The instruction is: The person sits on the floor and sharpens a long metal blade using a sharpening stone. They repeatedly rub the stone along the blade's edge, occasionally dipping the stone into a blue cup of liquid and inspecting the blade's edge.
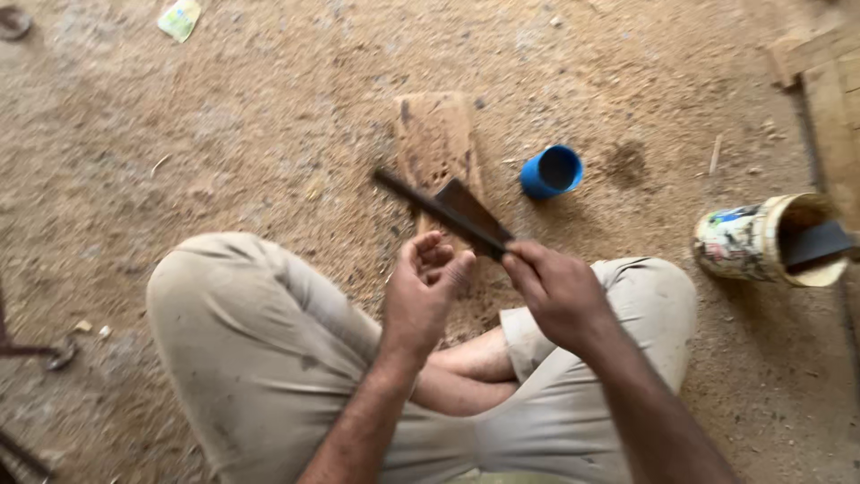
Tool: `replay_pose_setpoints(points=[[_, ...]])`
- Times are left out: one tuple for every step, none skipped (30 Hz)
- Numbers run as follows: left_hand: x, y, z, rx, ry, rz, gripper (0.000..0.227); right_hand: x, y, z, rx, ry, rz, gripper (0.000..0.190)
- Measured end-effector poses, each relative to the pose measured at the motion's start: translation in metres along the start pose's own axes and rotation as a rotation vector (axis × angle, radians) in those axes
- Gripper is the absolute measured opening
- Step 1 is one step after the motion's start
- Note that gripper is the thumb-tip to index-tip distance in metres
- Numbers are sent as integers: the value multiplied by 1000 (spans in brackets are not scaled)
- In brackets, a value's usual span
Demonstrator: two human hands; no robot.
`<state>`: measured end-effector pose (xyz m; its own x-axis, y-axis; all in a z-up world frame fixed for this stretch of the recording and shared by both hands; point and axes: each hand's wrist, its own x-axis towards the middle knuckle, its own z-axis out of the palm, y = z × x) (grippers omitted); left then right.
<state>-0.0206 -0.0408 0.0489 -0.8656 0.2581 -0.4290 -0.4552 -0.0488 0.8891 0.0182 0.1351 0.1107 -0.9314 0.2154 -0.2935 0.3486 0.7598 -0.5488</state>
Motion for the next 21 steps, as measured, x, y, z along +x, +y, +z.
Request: replay_pose_setpoints(points=[[-2,3,-6,-43,17,-38,40,-8,1,-4,-55,-48,23,29],[-5,5,-13,-80,33,-77,35,-17,1,-6,-105,-97,47,29],[-9,6,-16,-104,39,-109,34,-24,1,-6,-156,-146,70,29],[-13,5,-16,-129,39,-143,33,-29,2,-6,-165,-135,44,30],[-16,2,-14,-155,41,-176,33,-32,3,-7,-173,-123,18,31],[-18,-1,-10,-177,32,-209,32,-36,4,-8,-184,-105,3,32],[-19,-4,-5,-199,25,-242,32,-40,7,-9,-215,-137,59,33],[-18,-8,0,-224,11,-272,31,-43,10,-13,-250,-163,117,33],[-17,-12,2,-229,2,-290,31,-45,14,-16,-285,-189,175,33],[-16,-16,4,-235,-8,-308,31,-47,18,-19,-308,-206,205,33],[-15,-19,5,-241,-17,-326,31,-50,22,-21,-331,-222,235,33],[-14,-22,5,-253,-9,-335,31,-51,25,-24,-351,-242,258,34],[-12,-24,4,-265,-1,-344,30,-52,29,-26,-360,-237,259,34],[-11,-27,4,-277,10,-352,29,-53,34,-29,-368,-234,257,34],[-10,-29,5,-276,15,-352,29,-54,38,-32,-376,-231,255,34],[-9,-31,5,-276,17,-352,29,-56,41,-34,-368,-225,235,34],[-8,-32,6,-276,18,-352,29,-57,44,-36,-360,-218,215,35],[-8,-34,7,-284,12,-348,27,-57,47,-38,-356,-210,194,35],[-7,-36,8,-292,7,-344,26,-57,50,-39,-367,-253,251,36],[-7,-37,9,-300,2,-342,24,-56,52,-40,-379,-296,308,37],[-6,-39,9,-269,-13,-367,21,-54,53,-41,-390,-338,366,38]])
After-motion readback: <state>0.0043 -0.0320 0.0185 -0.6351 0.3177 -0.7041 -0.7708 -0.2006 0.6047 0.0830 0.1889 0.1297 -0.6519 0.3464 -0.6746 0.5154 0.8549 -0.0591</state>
